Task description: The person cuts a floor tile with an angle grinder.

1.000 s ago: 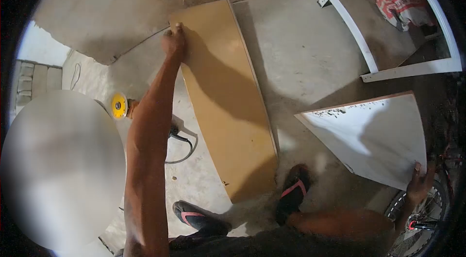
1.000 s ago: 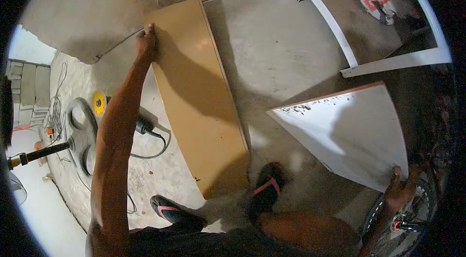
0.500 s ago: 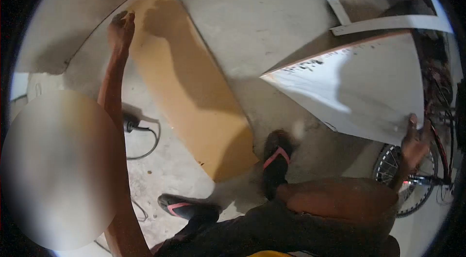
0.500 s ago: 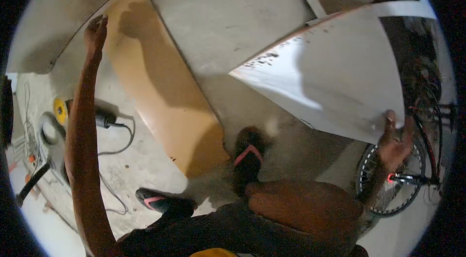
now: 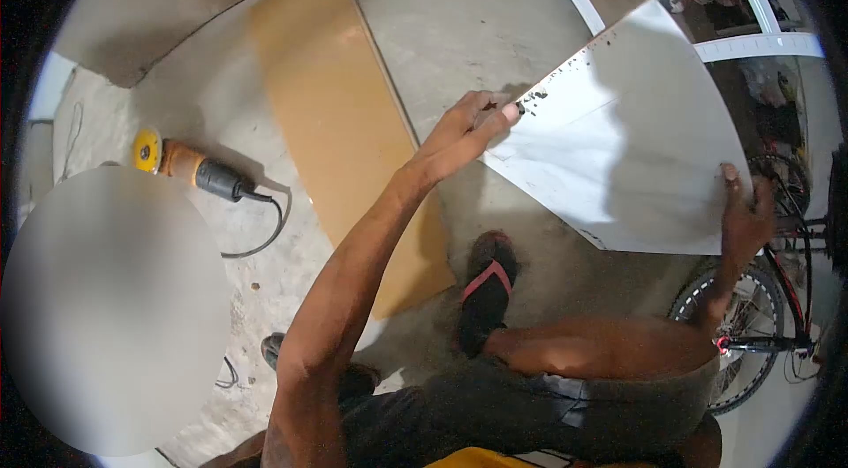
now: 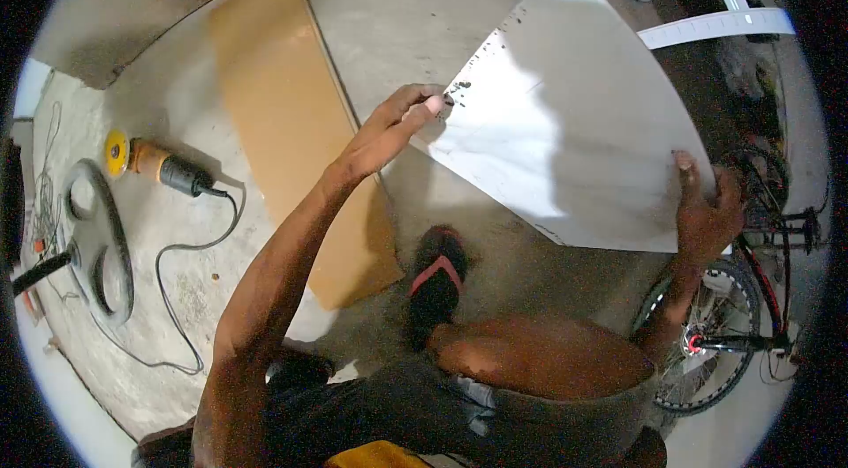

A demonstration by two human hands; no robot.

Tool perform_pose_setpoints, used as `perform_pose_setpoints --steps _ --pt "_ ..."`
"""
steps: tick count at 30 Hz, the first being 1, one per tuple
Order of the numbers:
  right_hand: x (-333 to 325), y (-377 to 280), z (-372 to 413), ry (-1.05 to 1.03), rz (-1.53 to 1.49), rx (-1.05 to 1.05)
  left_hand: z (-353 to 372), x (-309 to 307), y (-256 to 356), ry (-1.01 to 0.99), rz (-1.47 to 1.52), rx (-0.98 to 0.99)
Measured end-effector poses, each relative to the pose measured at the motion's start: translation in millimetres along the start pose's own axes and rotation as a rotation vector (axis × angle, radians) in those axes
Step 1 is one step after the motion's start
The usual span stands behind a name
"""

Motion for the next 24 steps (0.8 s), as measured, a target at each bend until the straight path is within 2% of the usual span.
perform_pose_setpoints --steps 3,5,7,9,10,11,13,14,16,18,21,24 --pt "3 -18 -35 0.102 0.103 -0.282 12 -23 15 -0.018 0.069 -0.005" --pt "7 -53 -57 -0.078 0.078 -0.117 25 -42 31 0.018 0.185 0.035" --pt "23 -80 -82 -0.175 0.128 -0.180 38 -57 36 0.092 0.156 0.019" --pt "49 -113 -95 -0.225 -0.094 -0.282 51 -68 40 0.184 0.123 0.011" --pt "56 -140 -96 -0.373 -0.253 -0.288 57 -73 45 0.181 0.063 -0.017" --pt "86 -151 -108 -0.385 -0.347 -0.414 65 -78 43 0.240 0.076 -0.037" --pt "107 -204 -96 -0.481 -0.404 -0.457 77 -88 31 0.360 0.104 -0.075" --pt "130 -223 -99 -0.478 -0.298 -0.604 84 -91 30 0.419 0.121 -0.097" --pt "164 -264 -78 -0.555 -0.501 -0.645 99 -103 18 0.510 0.123 -0.140" --pt "207 -305 -68 -0.647 -0.484 -0.726 110 -109 2 0.619 0.143 -0.140" --pt "264 -360 -38 -0.662 -0.519 -0.774 129 -124 -17 0.738 0.160 -0.219" --pt "296 -398 -14 -0.875 -0.430 -0.801 140 -132 -25 0.798 0.126 -0.309"
Point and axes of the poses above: each hand's wrist, its own z-axis away from the middle knuckle, its own x-axis out of the palm, y = z × x, the point moved 4 cm from there along -z, towards the middle knuckle, and after that the axes turned 13 degrees about x, right-handed, at the moved point
